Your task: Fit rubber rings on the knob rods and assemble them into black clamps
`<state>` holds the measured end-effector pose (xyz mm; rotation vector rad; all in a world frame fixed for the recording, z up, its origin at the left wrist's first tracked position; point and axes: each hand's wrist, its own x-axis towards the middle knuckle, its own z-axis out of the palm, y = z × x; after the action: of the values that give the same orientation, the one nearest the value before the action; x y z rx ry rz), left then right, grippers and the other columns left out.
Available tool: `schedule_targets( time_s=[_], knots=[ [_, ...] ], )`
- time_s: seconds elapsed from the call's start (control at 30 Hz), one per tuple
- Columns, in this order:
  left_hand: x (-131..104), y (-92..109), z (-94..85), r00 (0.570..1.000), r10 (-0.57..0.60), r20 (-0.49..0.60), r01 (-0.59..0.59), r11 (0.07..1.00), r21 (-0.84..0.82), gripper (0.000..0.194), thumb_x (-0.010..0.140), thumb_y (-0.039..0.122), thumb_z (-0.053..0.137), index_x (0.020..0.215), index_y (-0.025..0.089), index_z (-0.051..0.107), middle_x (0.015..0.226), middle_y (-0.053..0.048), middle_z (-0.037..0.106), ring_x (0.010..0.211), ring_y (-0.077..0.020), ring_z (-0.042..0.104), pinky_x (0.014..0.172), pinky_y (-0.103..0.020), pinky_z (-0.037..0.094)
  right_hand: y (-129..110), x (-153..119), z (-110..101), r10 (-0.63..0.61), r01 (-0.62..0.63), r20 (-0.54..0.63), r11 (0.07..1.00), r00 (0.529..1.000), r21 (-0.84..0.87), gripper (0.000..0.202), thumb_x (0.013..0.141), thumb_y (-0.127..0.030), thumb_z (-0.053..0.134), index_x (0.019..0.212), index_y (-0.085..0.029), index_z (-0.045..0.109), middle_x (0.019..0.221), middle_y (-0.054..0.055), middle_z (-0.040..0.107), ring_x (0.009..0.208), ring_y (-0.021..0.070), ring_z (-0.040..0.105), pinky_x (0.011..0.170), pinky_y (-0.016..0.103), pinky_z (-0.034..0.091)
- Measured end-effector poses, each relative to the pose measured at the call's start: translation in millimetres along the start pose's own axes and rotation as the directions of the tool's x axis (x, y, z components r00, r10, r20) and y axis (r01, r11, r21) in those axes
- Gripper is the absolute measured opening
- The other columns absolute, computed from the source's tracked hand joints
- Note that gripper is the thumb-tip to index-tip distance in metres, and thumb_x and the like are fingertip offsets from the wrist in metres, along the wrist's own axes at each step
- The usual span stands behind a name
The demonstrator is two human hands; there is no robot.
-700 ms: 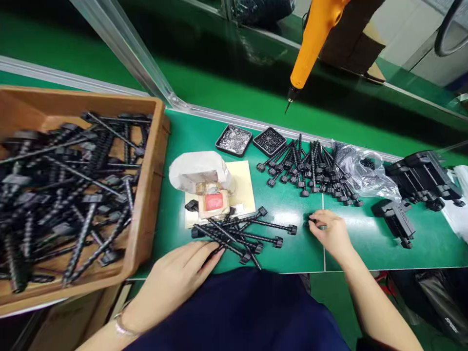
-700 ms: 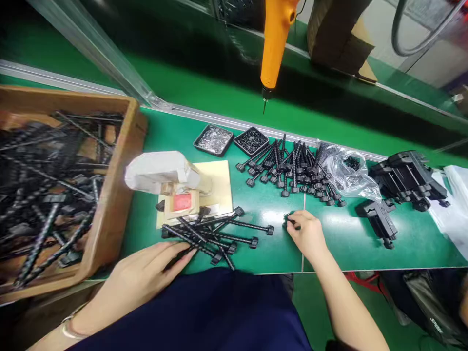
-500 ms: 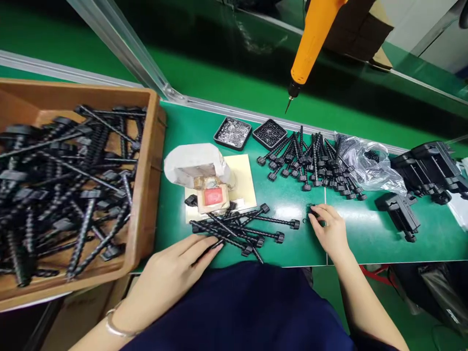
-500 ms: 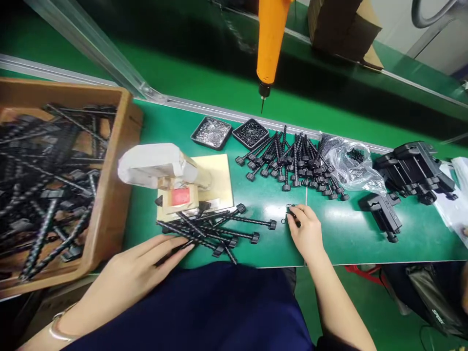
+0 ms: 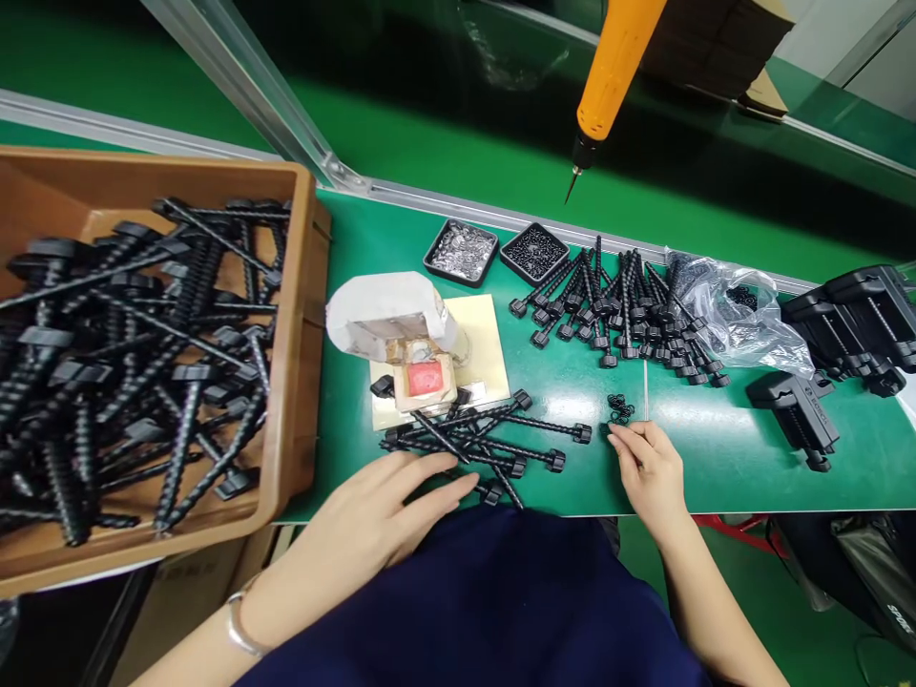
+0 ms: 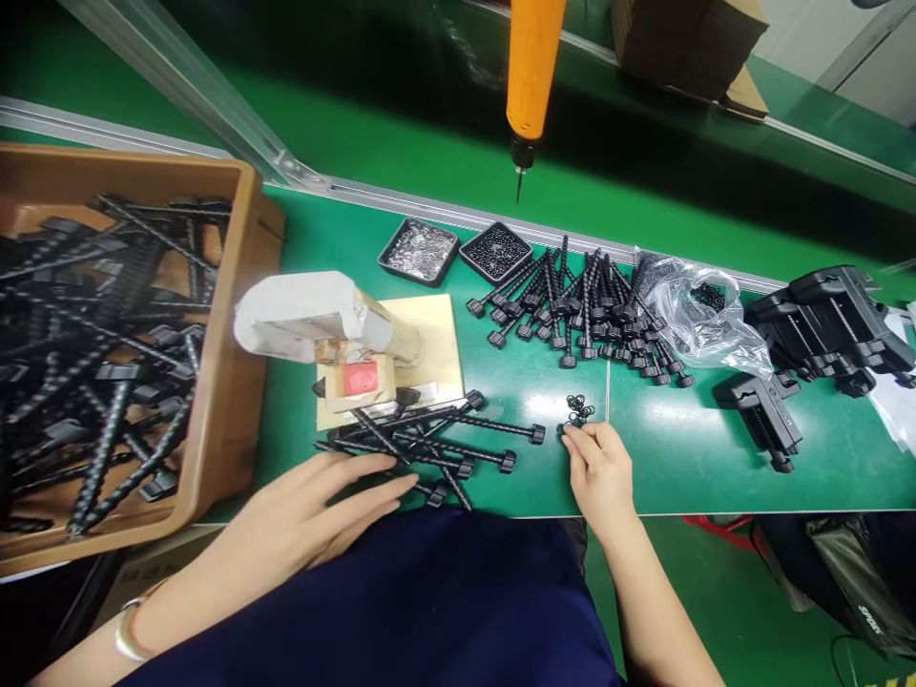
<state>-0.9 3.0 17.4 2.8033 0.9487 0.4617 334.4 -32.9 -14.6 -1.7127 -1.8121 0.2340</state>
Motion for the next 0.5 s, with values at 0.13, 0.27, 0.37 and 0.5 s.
schedule_targets(
  time_s=[0.13,0.27,0.37,0.5],
  knots=[
    [8.4,6.7,1.6,0.99,0.078,0.117,-0.084,0.995,0.051,0.035,0.095,0.01,0.041,0.111,0.022,0.069,0.109,-0.013,0.067,0.078,-0.0216,0.062,0.068,-0.033,0.052,3.8,-1.1,14.4,0.028,-0.027,0.019,0.999,0.999,-0.035,0.024,0.097,-0.025,0.051,0.098,-0.017,0.074,0.079,0.007,0.061,0.072,0.0197,0.059,0.064,0.032,0.051],
    [19.1,14.2,4.1,0.992,0.076,0.102,-0.087,0.99,0.112,0.034,0.096,0.01,0.037,0.101,0.018,0.07,0.098,-0.011,0.069,0.077,-0.0205,0.063,0.067,-0.03,0.051,5.6,-0.1,16.0,0.053,-0.053,0.03,0.999,0.998,0.006,0.023,0.096,-0.027,0.052,0.091,-0.017,0.072,0.084,0.009,0.064,0.079,0.022,0.061,0.071,0.035,0.053],
    [25.8,15.9,5.0,0.995,0.073,0.068,-0.08,0.991,0.108,0.033,0.095,0.006,0.037,0.095,0.014,0.069,0.091,-0.01,0.069,0.074,-0.0198,0.063,0.064,-0.029,0.051,1.4,1.0,13.0,0.077,-0.078,0.022,0.993,0.997,0.083,0.021,0.094,-0.029,0.054,0.085,-0.018,0.07,0.084,0.009,0.065,0.078,0.0211,0.063,0.069,0.034,0.054],
    [19.5,11.4,-11.3,0.997,0.057,-0.048,-0.055,0.998,0.03,0.025,0.093,0.003,0.042,0.099,0.012,0.066,0.077,-0.006,0.065,0.064,-0.0178,0.06,0.057,-0.028,0.049,-4.2,-1.1,4.8,0.184,-0.174,-0.03,0.962,0.983,0.209,0.015,0.09,-0.029,0.061,0.082,-0.017,0.067,0.089,0.009,0.07,0.062,0.0145,0.063,0.056,0.028,0.055]
  ],
)
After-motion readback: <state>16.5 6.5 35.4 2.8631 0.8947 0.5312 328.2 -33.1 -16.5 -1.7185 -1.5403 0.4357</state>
